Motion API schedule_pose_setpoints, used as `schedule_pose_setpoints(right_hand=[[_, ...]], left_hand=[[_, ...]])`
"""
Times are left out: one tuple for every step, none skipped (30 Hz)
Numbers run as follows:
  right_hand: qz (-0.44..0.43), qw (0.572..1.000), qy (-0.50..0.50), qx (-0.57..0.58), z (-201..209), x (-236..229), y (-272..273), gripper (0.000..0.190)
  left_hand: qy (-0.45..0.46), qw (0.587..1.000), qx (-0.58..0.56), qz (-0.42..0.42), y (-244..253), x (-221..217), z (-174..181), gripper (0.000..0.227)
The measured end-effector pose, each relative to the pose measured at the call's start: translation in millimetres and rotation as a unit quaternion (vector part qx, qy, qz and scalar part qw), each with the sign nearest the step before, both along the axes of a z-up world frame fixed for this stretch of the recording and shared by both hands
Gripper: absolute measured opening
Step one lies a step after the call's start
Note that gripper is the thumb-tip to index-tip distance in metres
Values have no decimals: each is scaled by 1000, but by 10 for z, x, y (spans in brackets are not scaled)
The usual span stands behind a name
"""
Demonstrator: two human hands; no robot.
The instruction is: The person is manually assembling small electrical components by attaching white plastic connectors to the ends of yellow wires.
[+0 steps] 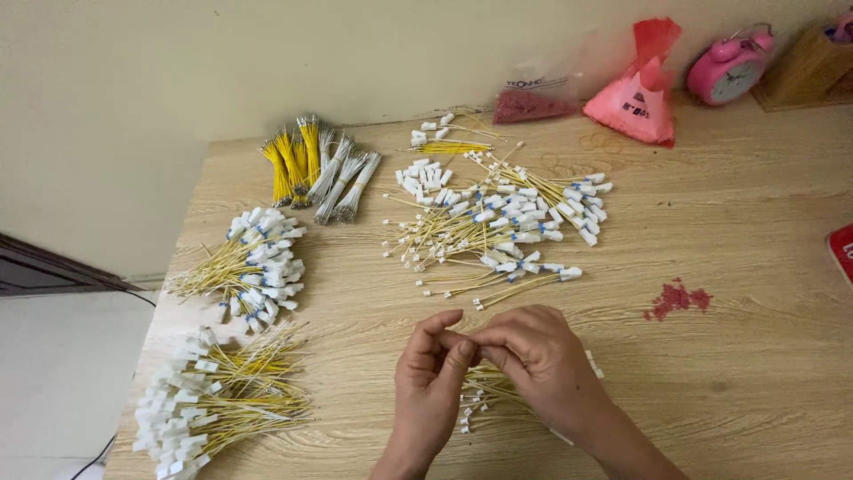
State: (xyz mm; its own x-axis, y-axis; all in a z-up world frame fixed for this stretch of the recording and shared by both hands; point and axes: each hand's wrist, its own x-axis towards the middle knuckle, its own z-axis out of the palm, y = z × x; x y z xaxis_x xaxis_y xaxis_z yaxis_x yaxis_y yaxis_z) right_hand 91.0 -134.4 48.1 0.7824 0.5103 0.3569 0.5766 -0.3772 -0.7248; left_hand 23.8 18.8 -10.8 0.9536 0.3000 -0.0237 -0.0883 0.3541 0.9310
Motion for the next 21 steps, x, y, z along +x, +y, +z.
schedule_pose_setpoints(right_hand=[[1,1000,0,0,1,-3,-4,14],[0,999,35,4,3,-6,-7,14],[-1,998,70,9,4,-8,-6,15],[0,998,69,9,-4,-10,-3,15],[5,996,87,15,-12,-11,-3,13],[9,994,105,22,-20,-11,-4,12],[9,994,104,21,-24,-10,-8,12],[27,993,111,42,-30,-9,-11,11],[45,990,120,63,-37,-13,-13,11],[45,990,120,63,-47,-9,-20,11],[49,987,132,72,-58,-5,-27,11],[53,985,144,81,-67,-2,-33,12],[54,985,143,81,-61,-1,-33,12],[48,983,159,80,-54,-1,-34,12],[41,981,174,79,-44,3,-35,13],[41,981,173,79,-53,9,-41,13],[37,978,186,82,-63,12,-50,12],[33,976,200,84,-75,15,-58,12],[33,976,200,84,-65,12,-61,12],[29,977,195,85,-57,11,-64,11],[23,978,190,87,-54,7,-74,11]], left_hand=[[0,1000,0,1,8,-6,-5,34],[3,1000,-6,-5,17,-12,-9,35],[6,1000,-11,-11,29,-17,-12,35],[5,1000,-11,-10,35,-21,-5,35],[12,1000,-19,-15,39,-22,2,35],[18,999,-26,-21,42,-21,8,35],[17,999,-27,-21,36,-18,23,35],[20,999,-34,-23,30,-13,36,34],[23,999,-40,-24,26,-17,49,34],[23,999,-41,-24,21,-14,34,34],[17,999,-36,-23,16,-13,18,34],[10,999,-32,-22,11,-12,3,35],[10,999,-32,-21,12,-7,6,35],[5,999,-40,-20,12,-2,11,34],[-1,999,-48,-20,11,8,18,34],[-2,999,-48,-20,11,24,29,34],[1,998,-68,-19,8,35,40,35],[5,996,-87,-19,6,45,50,35],[4,996,-88,-18,13,44,40,35],[10,995,-95,-13,20,43,27,35],[15,995,-102,-8,21,41,10,35]])
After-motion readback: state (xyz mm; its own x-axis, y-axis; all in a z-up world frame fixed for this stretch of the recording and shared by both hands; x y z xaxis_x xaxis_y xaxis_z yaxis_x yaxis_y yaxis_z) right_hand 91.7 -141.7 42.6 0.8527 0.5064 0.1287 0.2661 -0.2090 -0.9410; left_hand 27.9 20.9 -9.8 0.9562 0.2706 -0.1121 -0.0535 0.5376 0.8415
